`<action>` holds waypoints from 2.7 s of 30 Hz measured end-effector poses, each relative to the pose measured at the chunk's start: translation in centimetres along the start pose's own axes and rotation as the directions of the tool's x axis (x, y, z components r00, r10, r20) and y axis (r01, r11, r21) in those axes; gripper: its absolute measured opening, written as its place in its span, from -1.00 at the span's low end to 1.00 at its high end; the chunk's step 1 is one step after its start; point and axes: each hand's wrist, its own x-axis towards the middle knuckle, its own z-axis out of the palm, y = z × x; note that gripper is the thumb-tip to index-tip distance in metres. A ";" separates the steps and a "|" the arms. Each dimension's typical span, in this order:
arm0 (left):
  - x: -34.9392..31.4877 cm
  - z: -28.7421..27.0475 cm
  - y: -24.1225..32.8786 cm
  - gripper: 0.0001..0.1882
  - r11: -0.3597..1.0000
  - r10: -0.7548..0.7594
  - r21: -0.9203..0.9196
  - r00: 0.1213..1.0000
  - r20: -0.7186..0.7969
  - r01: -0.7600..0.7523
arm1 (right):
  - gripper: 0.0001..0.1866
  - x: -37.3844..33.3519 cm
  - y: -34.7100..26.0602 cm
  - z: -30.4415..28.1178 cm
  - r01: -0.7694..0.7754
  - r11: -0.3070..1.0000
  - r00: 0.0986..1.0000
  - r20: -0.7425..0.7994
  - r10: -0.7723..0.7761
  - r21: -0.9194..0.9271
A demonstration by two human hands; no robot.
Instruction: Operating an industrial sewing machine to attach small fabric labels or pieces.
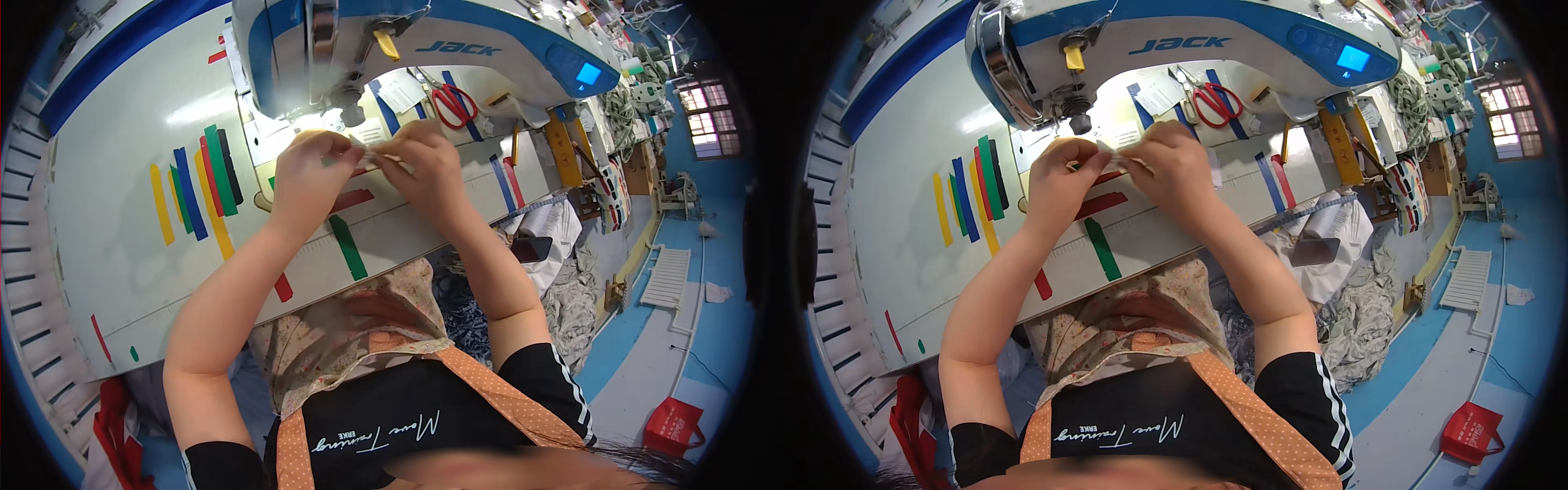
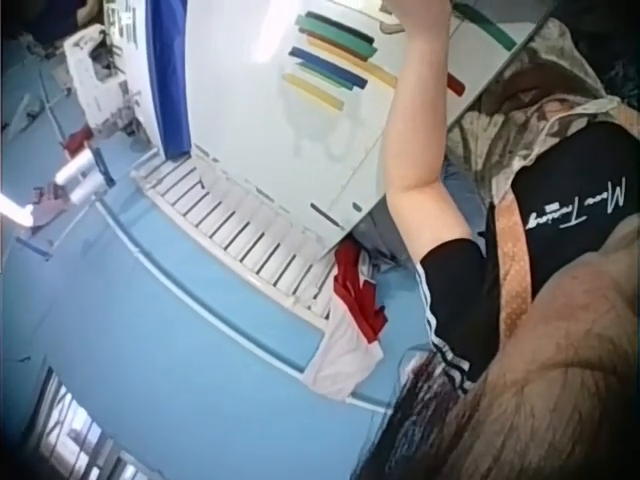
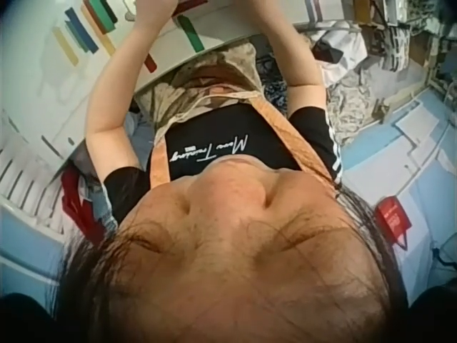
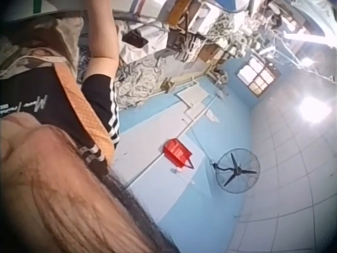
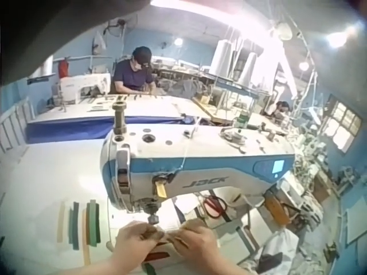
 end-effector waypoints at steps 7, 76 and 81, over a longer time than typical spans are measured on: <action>-0.4 -0.4 0.8 -0.78 0.826 -0.382 -0.405 0.917 0.112 0.393 | -0.84 2.9 5.4 -0.7 -0.085 0.917 0.996 -0.053 0.070 -0.390; -1.3 -1.7 0.7 -0.75 0.917 -0.243 -0.261 0.942 0.233 0.301 | -0.96 -0.2 -2.3 0.2 -0.537 0.662 0.837 0.231 0.497 0.523; -1.3 -1.6 0.8 -0.76 0.931 -0.239 -0.225 0.945 0.224 0.289 | -0.95 -0.5 -2.2 0.6 -0.533 0.650 0.834 0.205 0.513 0.543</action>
